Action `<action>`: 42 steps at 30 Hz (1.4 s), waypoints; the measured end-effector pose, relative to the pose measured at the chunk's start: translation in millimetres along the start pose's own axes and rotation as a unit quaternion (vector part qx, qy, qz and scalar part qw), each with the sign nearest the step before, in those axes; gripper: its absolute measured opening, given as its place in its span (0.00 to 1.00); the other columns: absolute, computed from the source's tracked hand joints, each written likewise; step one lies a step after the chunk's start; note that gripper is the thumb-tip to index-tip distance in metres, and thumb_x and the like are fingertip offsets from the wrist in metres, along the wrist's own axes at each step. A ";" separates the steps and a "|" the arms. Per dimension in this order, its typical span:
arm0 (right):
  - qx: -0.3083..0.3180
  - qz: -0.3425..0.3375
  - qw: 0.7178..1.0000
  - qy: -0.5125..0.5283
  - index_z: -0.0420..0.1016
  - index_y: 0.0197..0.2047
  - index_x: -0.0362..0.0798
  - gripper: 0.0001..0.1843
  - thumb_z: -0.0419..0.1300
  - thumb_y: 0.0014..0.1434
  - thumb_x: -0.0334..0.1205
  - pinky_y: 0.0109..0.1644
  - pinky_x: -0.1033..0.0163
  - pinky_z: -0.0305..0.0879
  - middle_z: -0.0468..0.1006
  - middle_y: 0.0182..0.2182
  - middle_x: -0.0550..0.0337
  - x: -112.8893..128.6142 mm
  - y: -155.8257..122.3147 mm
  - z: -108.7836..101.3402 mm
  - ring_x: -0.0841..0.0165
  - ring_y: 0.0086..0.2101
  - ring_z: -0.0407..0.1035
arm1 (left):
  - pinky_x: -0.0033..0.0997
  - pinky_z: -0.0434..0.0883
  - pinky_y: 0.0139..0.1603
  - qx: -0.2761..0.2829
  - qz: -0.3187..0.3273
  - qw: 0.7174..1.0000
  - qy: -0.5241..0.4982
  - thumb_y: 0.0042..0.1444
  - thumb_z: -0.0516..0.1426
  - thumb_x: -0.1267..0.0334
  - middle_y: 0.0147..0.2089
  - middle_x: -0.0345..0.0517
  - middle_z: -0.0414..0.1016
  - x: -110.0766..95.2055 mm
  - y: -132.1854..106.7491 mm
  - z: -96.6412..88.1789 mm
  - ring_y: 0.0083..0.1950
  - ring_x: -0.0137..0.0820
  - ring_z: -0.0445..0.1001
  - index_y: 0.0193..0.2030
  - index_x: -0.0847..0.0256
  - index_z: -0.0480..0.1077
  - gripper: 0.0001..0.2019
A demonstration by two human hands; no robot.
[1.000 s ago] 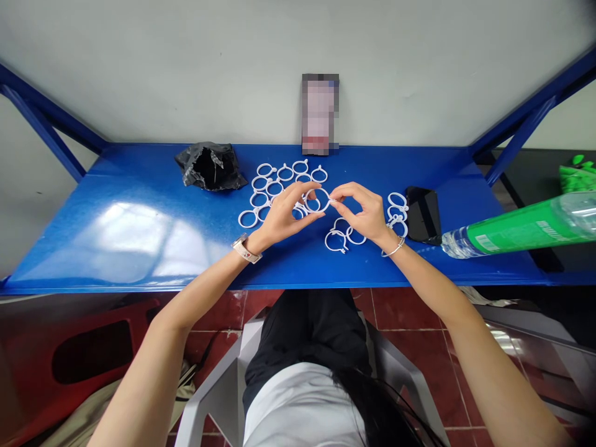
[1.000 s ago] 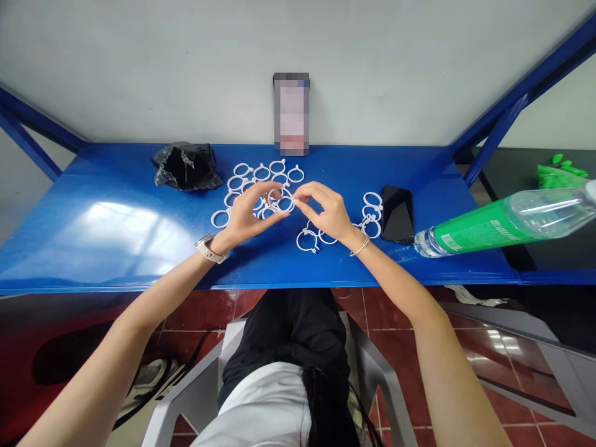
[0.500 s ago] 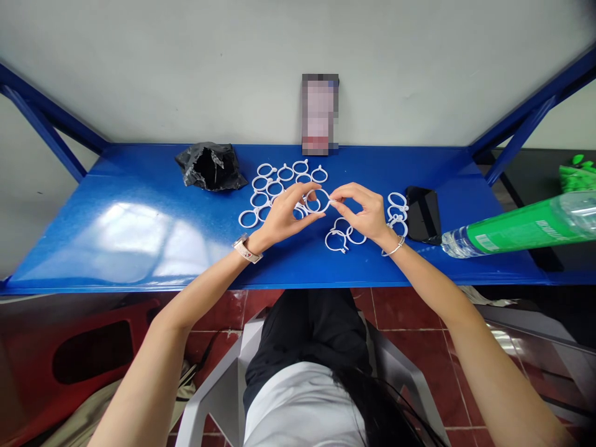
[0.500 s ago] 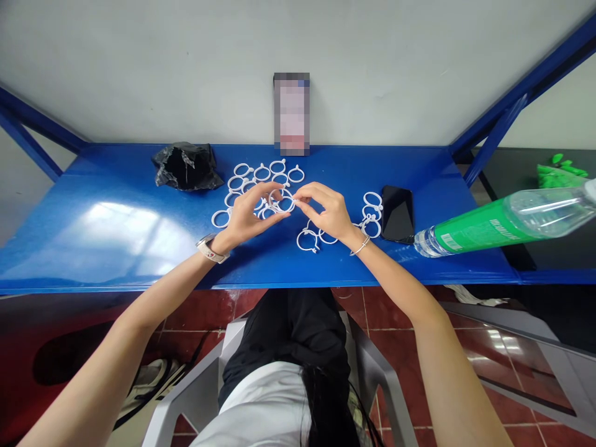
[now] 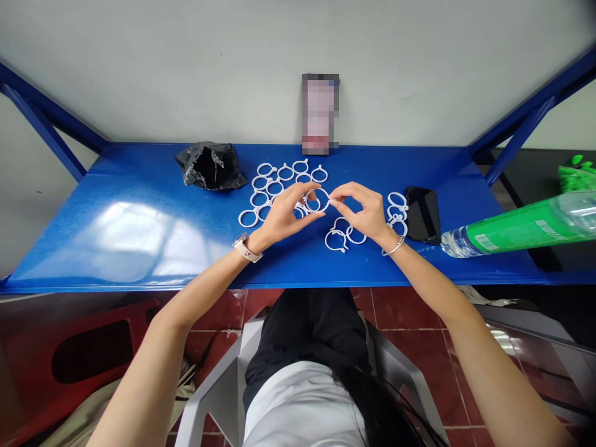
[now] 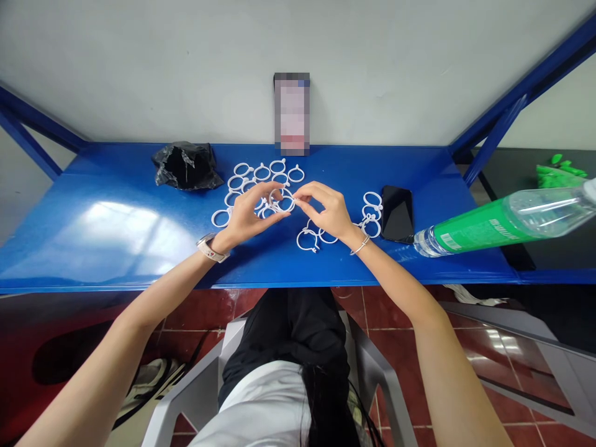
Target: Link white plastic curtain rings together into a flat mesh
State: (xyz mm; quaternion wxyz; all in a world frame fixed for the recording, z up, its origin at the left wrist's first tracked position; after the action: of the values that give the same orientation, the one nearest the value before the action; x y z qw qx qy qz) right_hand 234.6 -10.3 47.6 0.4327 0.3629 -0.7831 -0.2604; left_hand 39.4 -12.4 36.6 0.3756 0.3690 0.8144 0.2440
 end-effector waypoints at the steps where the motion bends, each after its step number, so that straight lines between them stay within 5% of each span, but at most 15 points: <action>1: 0.001 0.003 1.000 0.000 0.78 0.39 0.51 0.04 0.62 0.66 0.40 0.38 0.59 0.74 0.82 0.34 0.60 -0.6 -0.1 0.5 0.67 0.34 0.76 | 0.32 0.75 0.41 0.001 -0.002 1.000 0.002 0.63 0.62 0.50 0.42 0.45 0.79 0.5 0.0 0.1 0.40 0.31 0.77 0.58 0.59 0.67 0.22; 20: 0.005 0.008 1.000 -0.011 0.78 0.44 0.51 0.07 0.62 0.66 0.42 0.41 0.59 0.77 0.84 0.38 0.58 -2.1 -1.0 1.5 0.67 0.36 0.78 | 0.34 0.75 0.48 0.028 -0.014 1.000 -0.004 0.64 0.61 0.53 0.48 0.50 0.78 0.7 0.7 1.6 0.48 0.34 0.78 0.63 0.60 0.64 0.24; 32: 0.000 0.011 1.000 0.013 0.79 0.39 0.51 0.06 0.62 0.66 0.42 0.43 0.56 0.78 0.84 0.36 0.59 -2.8 -2.6 3.8 0.64 0.37 0.79 | 0.31 0.75 0.42 0.028 -0.009 0.999 0.012 0.62 0.61 0.46 0.38 0.44 0.78 3.3 -0.6 1.6 0.38 0.31 0.77 0.57 0.60 0.69 0.23; 42: -0.001 0.005 0.999 0.034 0.77 0.36 0.51 0.06 0.63 0.65 0.40 0.41 0.56 0.77 0.83 0.35 0.59 -3.1 -3.8 4.1 0.65 0.37 0.79 | 0.29 0.73 0.39 0.004 0.026 0.999 0.035 0.62 0.63 0.51 0.36 0.43 0.77 -0.8 -1.9 1.7 0.37 0.29 0.76 0.56 0.62 0.70 0.21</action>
State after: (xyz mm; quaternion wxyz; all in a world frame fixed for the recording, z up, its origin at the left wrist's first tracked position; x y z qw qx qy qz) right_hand 233.5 -9.8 41.4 0.4606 0.3668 -0.7697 -0.2466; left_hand 40.3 -13.9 34.6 0.3394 0.3827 0.8180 0.2632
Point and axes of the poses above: each hand's wrist, its own y-axis towards the middle knuckle, its own z-axis out of the palm, x = y × z, the point moved 3 cm from there along y, towards the middle knuckle
